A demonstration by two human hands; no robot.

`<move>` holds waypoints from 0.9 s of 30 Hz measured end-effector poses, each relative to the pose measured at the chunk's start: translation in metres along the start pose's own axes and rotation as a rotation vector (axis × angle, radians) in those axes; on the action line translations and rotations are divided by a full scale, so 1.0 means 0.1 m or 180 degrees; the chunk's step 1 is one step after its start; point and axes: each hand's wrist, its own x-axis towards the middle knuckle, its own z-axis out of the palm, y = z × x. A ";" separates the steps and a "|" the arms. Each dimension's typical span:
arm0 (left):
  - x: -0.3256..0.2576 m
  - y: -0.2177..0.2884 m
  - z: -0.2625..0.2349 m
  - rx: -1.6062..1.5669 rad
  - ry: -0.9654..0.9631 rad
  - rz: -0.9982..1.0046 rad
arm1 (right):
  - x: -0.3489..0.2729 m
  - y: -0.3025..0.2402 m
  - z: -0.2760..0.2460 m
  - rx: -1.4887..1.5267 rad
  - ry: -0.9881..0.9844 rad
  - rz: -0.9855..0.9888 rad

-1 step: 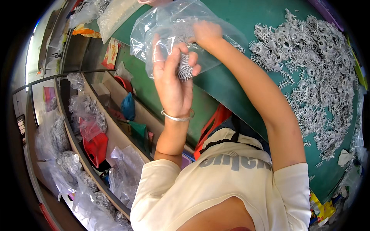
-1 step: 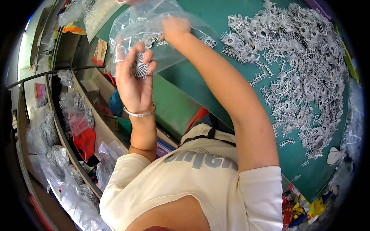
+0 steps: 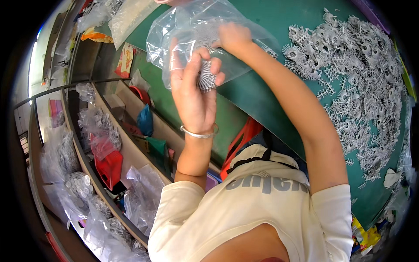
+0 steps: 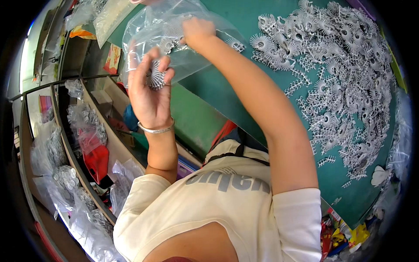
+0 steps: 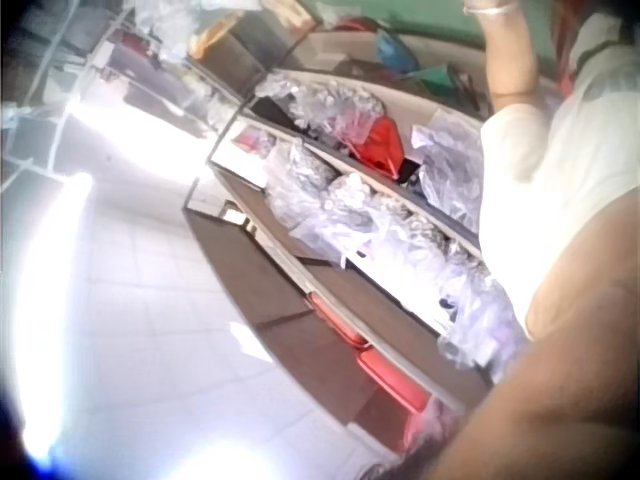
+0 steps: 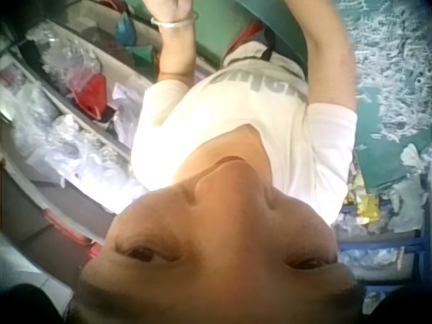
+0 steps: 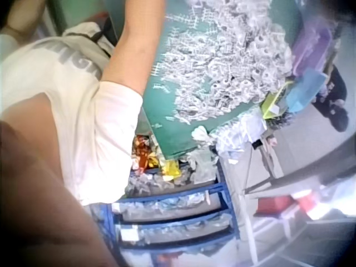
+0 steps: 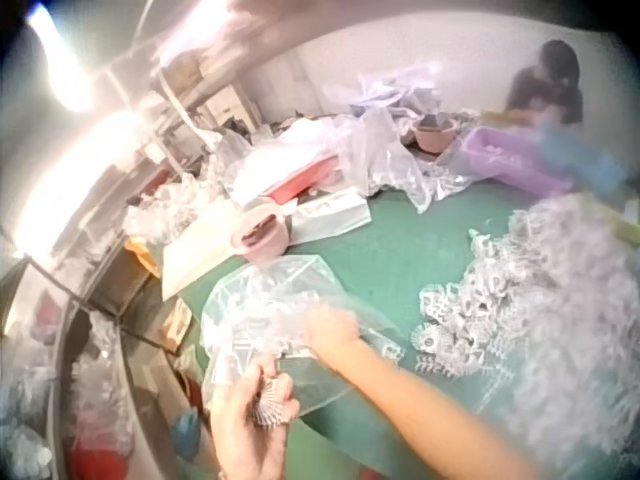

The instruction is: The person sorts through a large pile of grey flower-shaped decorative items on a green workbench by hand, picking out specific pieces and placing them into a clear plastic bag.

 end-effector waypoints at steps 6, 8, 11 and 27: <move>0.03 0.09 -0.14 -0.0357 -0.0110 -0.0168 | 0.05 0.22 -0.36 -0.0017 -0.2244 -0.0569; 0.05 0.10 -0.16 -0.0559 -0.0284 -0.0199 | 0.00 0.07 -0.57 -0.0286 -0.1981 -0.0095; 0.09 0.10 -0.12 -0.0690 -0.0382 -0.0338 | 0.65 0.32 -0.06 0.0096 0.0167 -0.0695; 0.08 0.13 -0.14 -0.0734 -0.0418 -0.0303 | 0.43 0.19 -0.21 -0.0115 -0.0028 -0.0799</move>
